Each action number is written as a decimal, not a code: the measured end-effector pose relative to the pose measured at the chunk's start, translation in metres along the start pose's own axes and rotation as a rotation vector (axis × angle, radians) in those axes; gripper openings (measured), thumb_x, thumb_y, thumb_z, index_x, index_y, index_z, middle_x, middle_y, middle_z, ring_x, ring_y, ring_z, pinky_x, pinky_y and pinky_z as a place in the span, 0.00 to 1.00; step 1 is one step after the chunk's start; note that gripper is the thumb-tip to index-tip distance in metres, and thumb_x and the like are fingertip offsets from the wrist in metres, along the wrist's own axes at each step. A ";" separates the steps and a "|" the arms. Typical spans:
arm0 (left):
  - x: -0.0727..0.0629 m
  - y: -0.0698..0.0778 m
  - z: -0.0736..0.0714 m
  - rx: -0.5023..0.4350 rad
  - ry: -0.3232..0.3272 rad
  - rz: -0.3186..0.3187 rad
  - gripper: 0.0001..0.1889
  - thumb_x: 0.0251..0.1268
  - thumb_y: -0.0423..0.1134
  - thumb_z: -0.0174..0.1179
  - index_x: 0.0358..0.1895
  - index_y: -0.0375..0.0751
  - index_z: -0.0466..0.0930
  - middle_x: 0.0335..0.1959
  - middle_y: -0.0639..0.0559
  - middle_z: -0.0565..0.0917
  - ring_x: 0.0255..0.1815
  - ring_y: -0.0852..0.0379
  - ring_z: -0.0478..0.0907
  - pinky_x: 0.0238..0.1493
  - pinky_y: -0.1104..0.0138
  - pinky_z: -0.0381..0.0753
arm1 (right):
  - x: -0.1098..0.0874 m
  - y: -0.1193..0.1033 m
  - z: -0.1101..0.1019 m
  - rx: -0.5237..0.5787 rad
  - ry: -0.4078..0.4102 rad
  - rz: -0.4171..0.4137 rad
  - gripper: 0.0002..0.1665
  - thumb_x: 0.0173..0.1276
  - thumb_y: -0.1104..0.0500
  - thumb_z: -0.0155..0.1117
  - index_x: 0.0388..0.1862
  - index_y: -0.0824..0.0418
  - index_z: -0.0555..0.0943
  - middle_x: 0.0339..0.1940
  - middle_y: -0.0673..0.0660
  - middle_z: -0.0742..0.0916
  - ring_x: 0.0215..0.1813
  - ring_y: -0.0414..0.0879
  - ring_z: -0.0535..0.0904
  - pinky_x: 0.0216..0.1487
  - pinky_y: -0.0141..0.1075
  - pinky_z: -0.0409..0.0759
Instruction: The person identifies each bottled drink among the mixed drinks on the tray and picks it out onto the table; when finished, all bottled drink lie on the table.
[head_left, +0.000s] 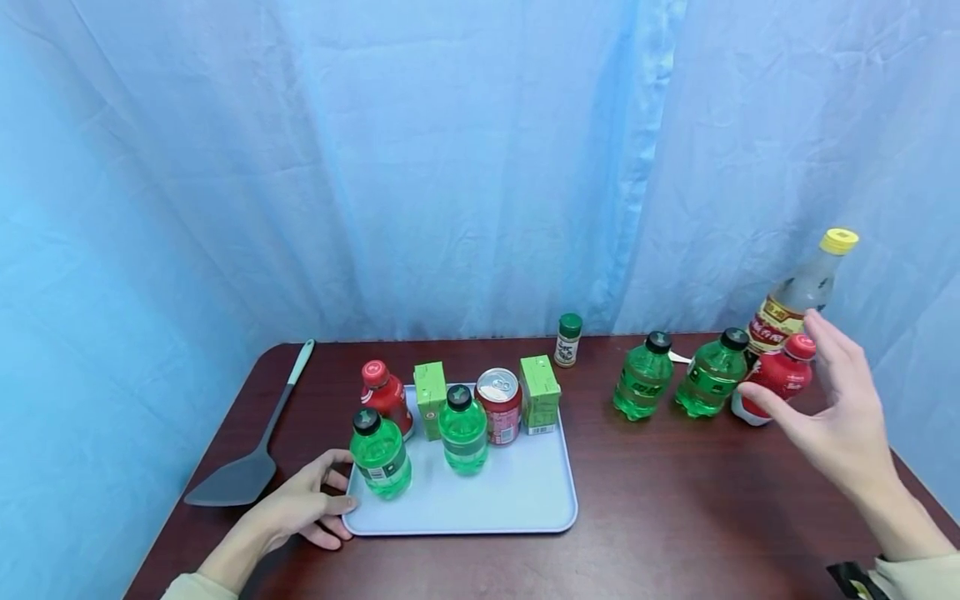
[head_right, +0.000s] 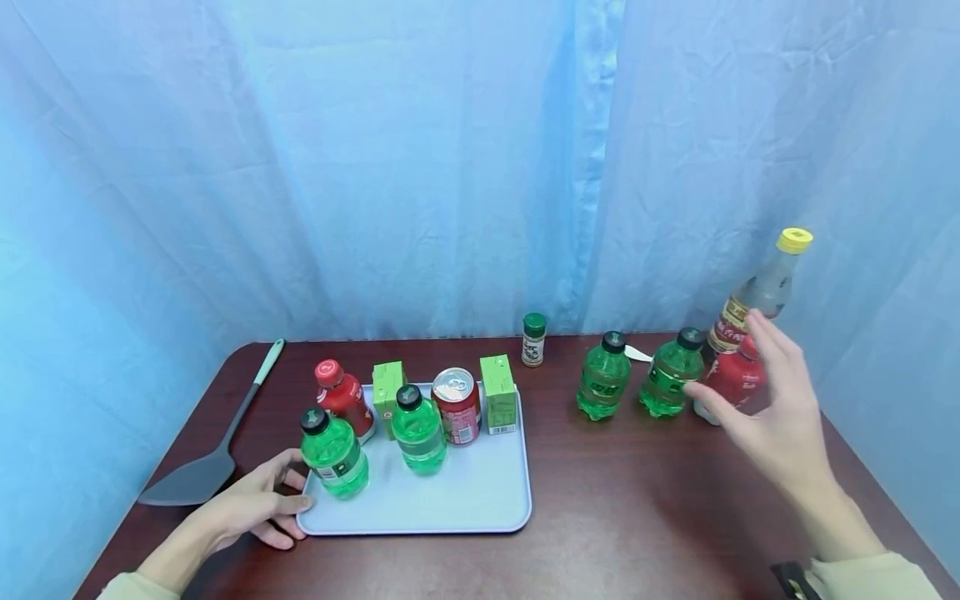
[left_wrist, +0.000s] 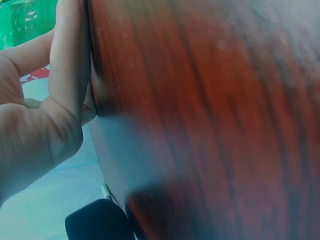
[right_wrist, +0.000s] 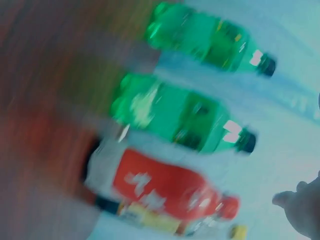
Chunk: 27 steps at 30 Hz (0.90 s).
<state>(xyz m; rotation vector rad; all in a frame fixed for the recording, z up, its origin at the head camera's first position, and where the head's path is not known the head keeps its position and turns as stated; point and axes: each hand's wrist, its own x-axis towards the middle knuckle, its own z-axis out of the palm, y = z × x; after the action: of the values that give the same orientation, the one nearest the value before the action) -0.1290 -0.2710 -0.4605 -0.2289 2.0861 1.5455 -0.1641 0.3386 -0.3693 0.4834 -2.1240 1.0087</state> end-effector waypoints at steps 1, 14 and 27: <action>0.000 0.000 0.000 0.000 0.000 0.000 0.37 0.66 0.30 0.65 0.74 0.37 0.55 0.51 0.33 0.70 0.27 0.42 0.85 0.27 0.51 0.88 | 0.002 -0.010 0.004 0.034 -0.003 -0.041 0.55 0.53 0.61 0.84 0.78 0.63 0.65 0.75 0.65 0.68 0.76 0.53 0.62 0.68 0.23 0.66; 0.000 -0.002 0.000 0.005 -0.001 0.001 0.38 0.65 0.31 0.66 0.74 0.37 0.55 0.51 0.33 0.70 0.27 0.41 0.85 0.28 0.51 0.88 | 0.012 -0.078 0.052 0.270 -0.147 -0.159 0.54 0.51 0.70 0.82 0.75 0.74 0.63 0.67 0.69 0.73 0.59 0.42 0.80 0.59 0.27 0.78; 0.001 -0.001 0.001 0.004 -0.004 0.010 0.37 0.66 0.31 0.65 0.74 0.37 0.54 0.51 0.33 0.70 0.27 0.42 0.85 0.27 0.51 0.88 | -0.005 -0.078 0.098 0.361 -0.440 0.114 0.59 0.54 0.75 0.78 0.80 0.51 0.61 0.68 0.51 0.75 0.58 0.43 0.82 0.54 0.35 0.84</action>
<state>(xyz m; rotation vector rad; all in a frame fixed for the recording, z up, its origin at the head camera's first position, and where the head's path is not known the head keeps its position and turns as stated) -0.1290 -0.2707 -0.4622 -0.2137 2.0896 1.5464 -0.1588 0.2137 -0.3754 0.8313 -2.3758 1.4725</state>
